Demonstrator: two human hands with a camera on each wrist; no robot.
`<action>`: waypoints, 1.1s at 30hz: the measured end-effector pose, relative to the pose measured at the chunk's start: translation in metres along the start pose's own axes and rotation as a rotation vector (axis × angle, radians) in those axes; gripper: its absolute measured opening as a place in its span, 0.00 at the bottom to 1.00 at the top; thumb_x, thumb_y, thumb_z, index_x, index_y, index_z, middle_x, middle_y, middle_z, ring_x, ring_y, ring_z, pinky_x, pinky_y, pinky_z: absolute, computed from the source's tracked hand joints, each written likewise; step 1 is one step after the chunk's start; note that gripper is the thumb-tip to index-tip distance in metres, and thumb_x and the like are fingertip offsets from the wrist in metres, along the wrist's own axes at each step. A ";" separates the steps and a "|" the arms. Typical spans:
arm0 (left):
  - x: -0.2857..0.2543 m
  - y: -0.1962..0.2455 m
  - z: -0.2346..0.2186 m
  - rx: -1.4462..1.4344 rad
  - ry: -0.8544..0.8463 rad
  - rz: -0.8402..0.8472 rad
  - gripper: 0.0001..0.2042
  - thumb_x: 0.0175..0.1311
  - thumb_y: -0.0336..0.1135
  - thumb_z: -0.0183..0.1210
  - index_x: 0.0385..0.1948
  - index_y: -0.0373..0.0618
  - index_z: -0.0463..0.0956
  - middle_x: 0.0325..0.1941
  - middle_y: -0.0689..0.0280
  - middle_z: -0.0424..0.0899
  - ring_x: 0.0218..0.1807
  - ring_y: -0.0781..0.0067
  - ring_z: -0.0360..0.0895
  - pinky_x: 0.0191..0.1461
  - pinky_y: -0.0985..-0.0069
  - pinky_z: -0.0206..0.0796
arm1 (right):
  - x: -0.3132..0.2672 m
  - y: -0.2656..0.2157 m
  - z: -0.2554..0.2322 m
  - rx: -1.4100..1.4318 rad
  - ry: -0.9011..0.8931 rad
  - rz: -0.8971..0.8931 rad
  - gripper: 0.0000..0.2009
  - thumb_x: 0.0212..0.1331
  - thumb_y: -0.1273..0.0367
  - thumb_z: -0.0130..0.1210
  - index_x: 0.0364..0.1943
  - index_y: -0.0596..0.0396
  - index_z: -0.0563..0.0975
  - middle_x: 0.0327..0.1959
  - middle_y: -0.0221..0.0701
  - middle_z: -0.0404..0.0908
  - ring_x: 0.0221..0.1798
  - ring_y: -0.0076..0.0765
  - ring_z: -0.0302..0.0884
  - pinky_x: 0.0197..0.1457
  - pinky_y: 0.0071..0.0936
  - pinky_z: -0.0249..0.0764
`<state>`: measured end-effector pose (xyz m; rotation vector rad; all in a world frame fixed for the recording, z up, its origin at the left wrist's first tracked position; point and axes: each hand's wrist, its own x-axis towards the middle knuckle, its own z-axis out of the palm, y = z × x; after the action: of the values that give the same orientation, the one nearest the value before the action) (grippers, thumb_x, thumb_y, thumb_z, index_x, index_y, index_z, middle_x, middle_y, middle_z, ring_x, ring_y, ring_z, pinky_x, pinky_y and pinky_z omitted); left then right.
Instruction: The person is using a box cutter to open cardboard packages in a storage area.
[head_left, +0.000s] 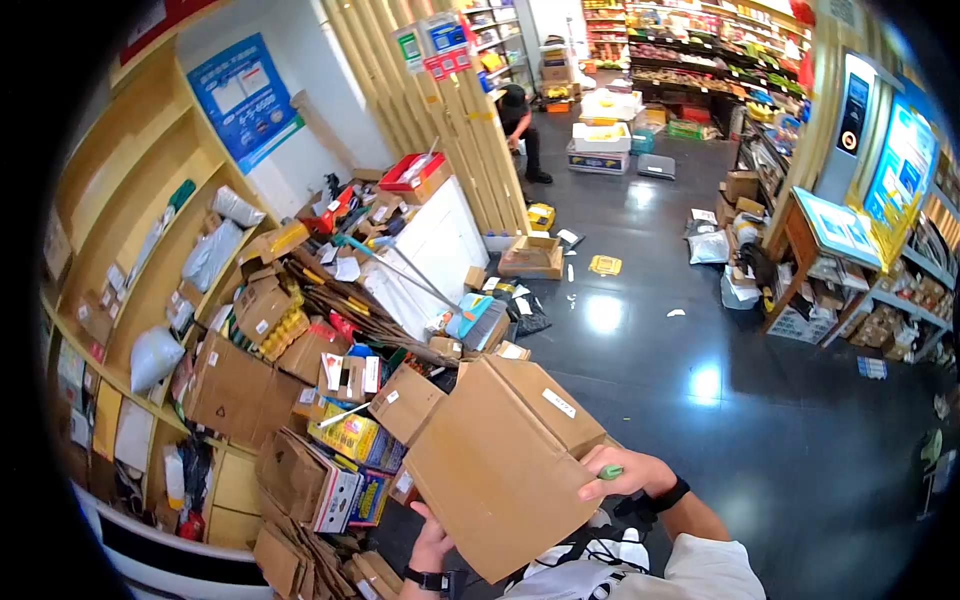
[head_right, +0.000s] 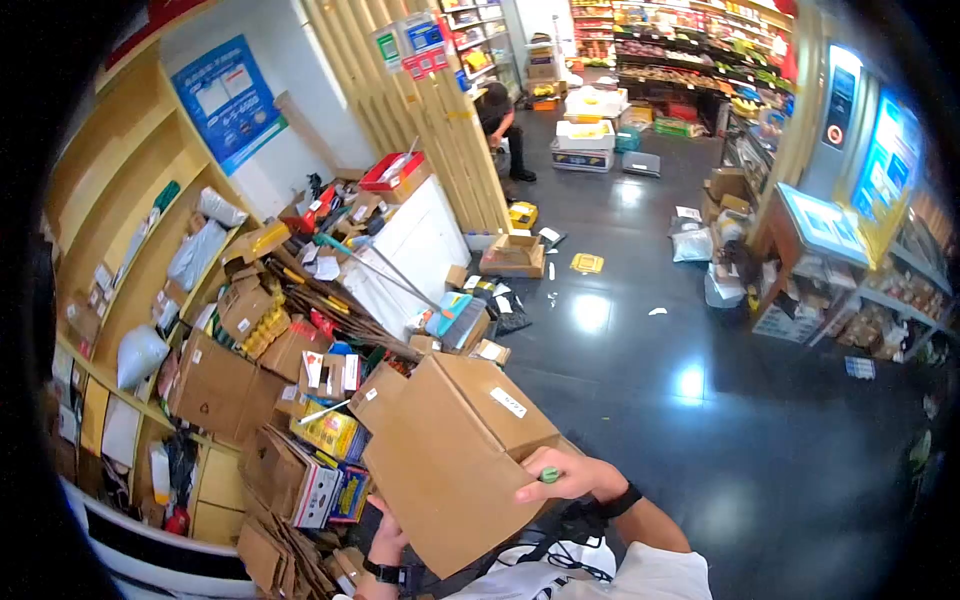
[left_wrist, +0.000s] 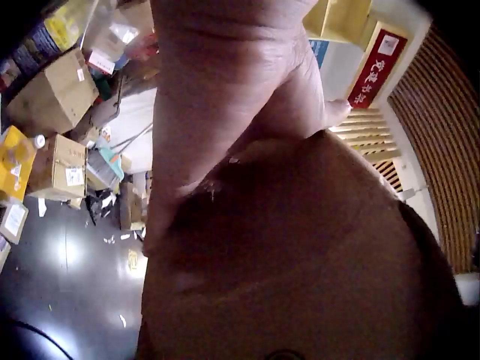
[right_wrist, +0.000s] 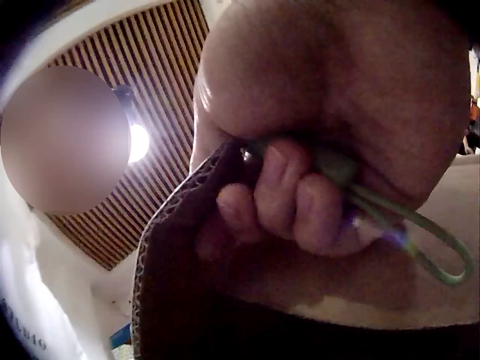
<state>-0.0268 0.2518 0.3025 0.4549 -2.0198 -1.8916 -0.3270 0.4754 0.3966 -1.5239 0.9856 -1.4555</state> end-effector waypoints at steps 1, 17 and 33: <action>0.014 0.020 0.021 -0.230 0.001 0.021 0.22 0.70 0.40 0.52 0.62 0.42 0.66 0.61 0.63 0.73 0.60 0.64 0.71 0.60 0.70 0.67 | -0.006 0.001 -0.002 -0.007 0.015 -0.005 0.20 0.64 0.65 0.58 0.18 0.64 0.69 0.14 0.36 0.61 0.19 0.33 0.56 0.25 0.33 0.54; 0.019 -0.159 0.157 -0.700 -0.159 -0.644 0.16 0.65 0.37 0.57 0.51 0.42 0.72 0.41 0.65 0.80 0.37 0.72 0.76 0.34 0.75 0.68 | -0.149 -0.058 0.010 -0.317 0.427 0.300 0.18 0.67 0.61 0.54 0.28 0.65 0.74 0.18 0.35 0.68 0.24 0.31 0.65 0.32 0.32 0.64; 0.086 -0.054 0.460 -0.384 -0.379 -0.287 0.18 0.70 0.35 0.50 0.58 0.39 0.69 0.60 0.60 0.74 0.60 0.66 0.72 0.62 0.70 0.66 | -0.372 -0.183 -0.099 -0.657 0.202 0.182 0.13 0.54 0.66 0.66 0.23 0.61 0.78 0.20 0.40 0.73 0.24 0.45 0.70 0.27 0.36 0.63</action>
<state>-0.3106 0.6191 0.2239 0.3127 -1.8012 -2.6435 -0.4374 0.8861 0.4262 -1.6854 1.8039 -1.2291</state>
